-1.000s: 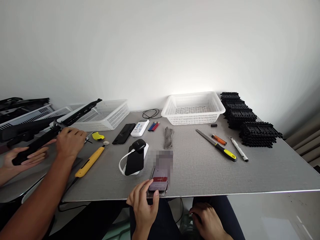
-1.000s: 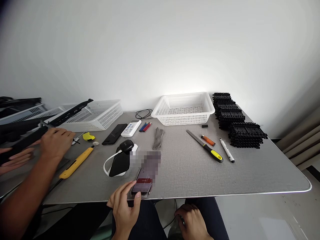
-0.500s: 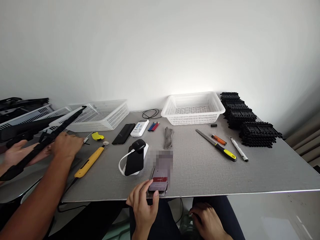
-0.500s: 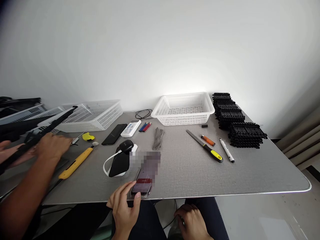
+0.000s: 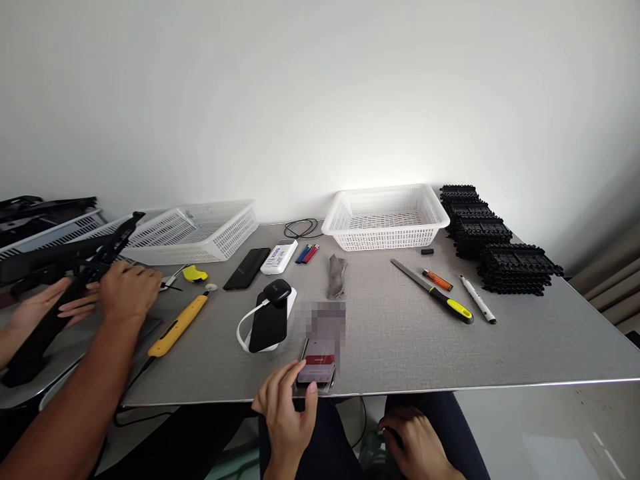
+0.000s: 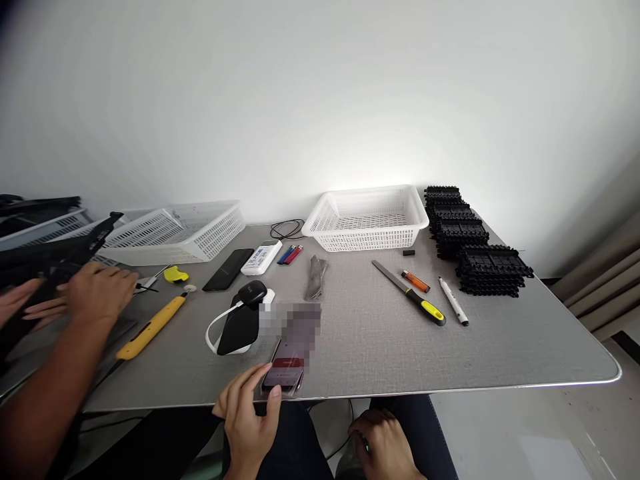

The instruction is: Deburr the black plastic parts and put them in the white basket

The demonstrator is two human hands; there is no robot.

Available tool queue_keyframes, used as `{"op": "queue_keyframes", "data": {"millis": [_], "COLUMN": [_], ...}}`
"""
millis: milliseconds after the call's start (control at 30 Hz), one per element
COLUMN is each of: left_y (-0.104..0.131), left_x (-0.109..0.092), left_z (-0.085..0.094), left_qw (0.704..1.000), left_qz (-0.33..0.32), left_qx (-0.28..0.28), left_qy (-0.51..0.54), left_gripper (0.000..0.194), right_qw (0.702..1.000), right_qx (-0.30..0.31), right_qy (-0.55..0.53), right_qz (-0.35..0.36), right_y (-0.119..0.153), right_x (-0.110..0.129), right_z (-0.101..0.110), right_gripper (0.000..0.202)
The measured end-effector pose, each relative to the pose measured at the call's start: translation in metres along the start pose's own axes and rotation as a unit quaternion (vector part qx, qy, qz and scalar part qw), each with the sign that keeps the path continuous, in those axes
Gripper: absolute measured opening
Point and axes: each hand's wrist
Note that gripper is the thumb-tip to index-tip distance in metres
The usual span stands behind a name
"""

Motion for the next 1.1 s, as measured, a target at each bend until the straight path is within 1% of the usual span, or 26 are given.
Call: {"op": "queue_keyframes", "data": {"millis": [400,733,1100], "left_y": [-0.002,-0.0031,-0.0019], "left_x": [-0.0021,-0.0048,-0.0014], "left_z": [0.0016,0.0022,0.0018], "left_qw": [1.0,1.0,1.0], "left_qz": [0.003,0.018,0.007], "left_qx": [0.008,0.016,0.012], "left_qy": [-0.008,-0.011,-0.004], "left_gripper": [0.026,0.025,0.025], "right_qw": [1.0,1.0,1.0], "right_qx": [-0.004,-0.003,0.002], "right_qy": [-0.012,-0.013,-0.008], "right_qz": [0.003,0.003,-0.002], "right_y": [-0.0012,-0.0005,-0.0006], "right_x": [-0.0024,-0.0022,-0.0014], "right_z": [-0.0021,-0.0021,-0.0022], "right_gripper": [0.027,0.028,0.026]}}
Point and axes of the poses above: each hand's wrist, its own y-axis away from the middle knuckle, its own z-axis out of the back of the hand, x = y × z, and after that the axes turned 7 degrees about -x, right-handed
